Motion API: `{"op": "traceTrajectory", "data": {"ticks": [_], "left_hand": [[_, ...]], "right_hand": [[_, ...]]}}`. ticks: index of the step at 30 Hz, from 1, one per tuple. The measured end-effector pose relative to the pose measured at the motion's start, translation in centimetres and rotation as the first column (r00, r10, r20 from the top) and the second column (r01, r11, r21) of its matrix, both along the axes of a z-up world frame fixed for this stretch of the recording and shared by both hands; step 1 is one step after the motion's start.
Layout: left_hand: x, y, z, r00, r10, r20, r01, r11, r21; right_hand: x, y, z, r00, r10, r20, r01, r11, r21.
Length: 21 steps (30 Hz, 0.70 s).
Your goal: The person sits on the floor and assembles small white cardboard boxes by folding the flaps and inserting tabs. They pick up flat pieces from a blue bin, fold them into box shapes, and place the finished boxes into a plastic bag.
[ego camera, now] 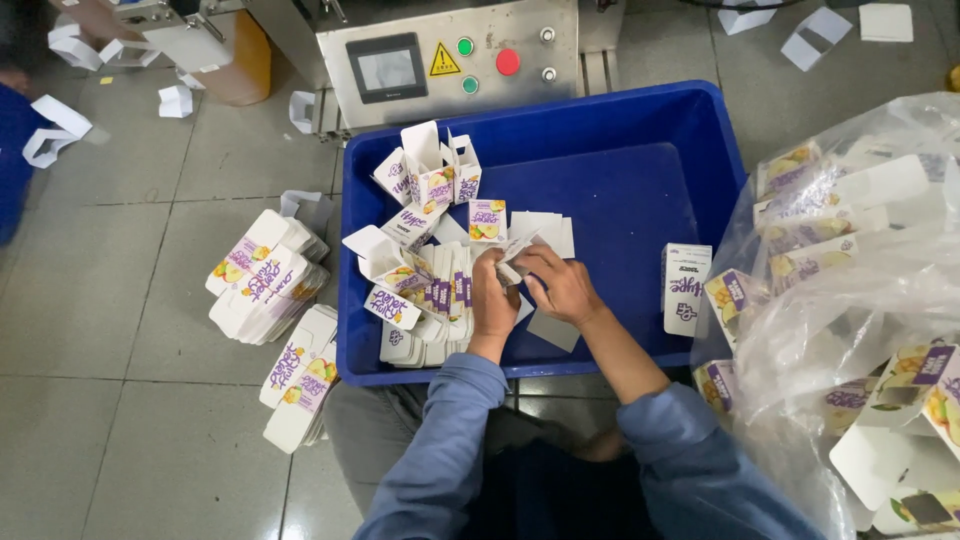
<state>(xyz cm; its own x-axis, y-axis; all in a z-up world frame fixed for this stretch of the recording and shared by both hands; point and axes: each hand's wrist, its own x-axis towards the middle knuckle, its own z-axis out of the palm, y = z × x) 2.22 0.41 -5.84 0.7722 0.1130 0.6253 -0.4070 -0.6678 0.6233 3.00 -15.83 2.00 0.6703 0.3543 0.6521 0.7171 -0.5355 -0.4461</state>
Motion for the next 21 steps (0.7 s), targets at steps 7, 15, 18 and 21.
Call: {"op": "traceTrajectory", "data": {"ticks": [7,15,18,21], "left_hand": [[-0.4,-0.5,1.8,0.999,-0.007,0.048,0.009,0.999,-0.041],[-0.6,-0.6,3.1,0.994,0.045,0.104,-0.038,0.997,-0.073],[-0.6,-0.7,4.1,0.989,0.03,0.146,-0.018,0.997,-0.08],[-0.6,-0.8,3.3,0.991,0.011,0.136,0.0,0.996,-0.087]], "right_hand": [[-0.5,0.7,-0.5,0.98,0.091,-0.175,-0.069,0.989,0.129],[-0.9,1.4,0.7,0.966,-0.213,0.149,0.217,0.976,-0.011],[-1.0,1.8,1.1,0.989,-0.127,0.073,0.118,0.986,0.115],[-0.6,1.3,0.0,0.992,-0.094,-0.08,0.11,0.966,0.233]]}}
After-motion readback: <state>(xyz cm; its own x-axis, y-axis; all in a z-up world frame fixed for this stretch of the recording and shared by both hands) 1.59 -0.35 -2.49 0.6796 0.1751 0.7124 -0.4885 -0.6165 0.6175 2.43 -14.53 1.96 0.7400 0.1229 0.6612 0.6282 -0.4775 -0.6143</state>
